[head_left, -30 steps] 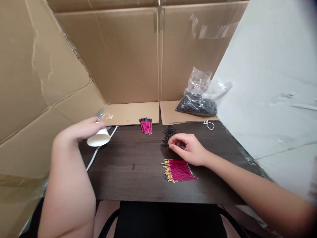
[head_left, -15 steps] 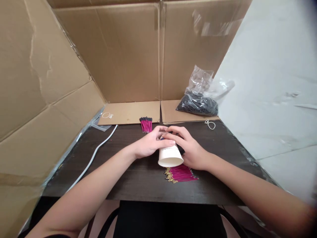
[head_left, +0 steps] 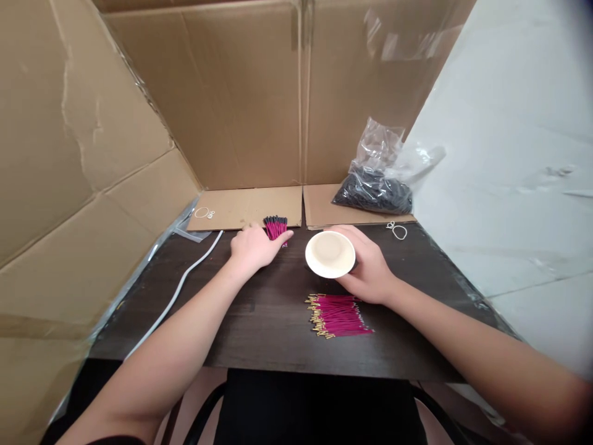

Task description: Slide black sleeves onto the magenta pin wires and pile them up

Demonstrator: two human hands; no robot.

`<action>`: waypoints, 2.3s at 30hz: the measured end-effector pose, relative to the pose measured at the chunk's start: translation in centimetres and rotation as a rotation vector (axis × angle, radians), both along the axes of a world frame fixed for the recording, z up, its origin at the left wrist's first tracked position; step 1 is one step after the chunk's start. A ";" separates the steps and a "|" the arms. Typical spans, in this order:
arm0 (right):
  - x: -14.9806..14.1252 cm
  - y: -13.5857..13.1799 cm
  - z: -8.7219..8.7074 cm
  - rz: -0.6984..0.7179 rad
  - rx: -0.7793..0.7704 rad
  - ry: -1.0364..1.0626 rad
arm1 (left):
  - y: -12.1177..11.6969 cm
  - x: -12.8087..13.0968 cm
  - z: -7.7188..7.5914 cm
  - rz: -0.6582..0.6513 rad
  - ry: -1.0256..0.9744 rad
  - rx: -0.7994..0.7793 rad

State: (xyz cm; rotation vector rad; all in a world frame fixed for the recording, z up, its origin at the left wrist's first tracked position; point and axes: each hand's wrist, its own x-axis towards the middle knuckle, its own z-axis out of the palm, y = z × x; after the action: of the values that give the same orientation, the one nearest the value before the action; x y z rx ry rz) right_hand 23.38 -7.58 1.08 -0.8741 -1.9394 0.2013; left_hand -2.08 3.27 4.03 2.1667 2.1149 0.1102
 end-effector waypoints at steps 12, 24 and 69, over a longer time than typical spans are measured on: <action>0.1 0.3 0.1 -0.044 -0.034 0.035 | -0.9 3.1 -0.9 0.023 0.113 0.019; 2.2 1.9 0.3 -0.234 -0.047 -0.003 | -0.6 3.0 -0.3 -0.075 0.139 -0.044; 1.3 0.4 1.3 -0.334 0.219 -0.549 | -3.4 0.6 3.1 -0.876 -0.466 -0.537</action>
State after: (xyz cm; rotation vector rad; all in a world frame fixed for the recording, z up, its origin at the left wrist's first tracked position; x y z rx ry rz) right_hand 24.72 -7.14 2.37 -1.1690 -2.2117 -0.4877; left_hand -1.49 -0.08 7.10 2.2044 0.7326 -0.0304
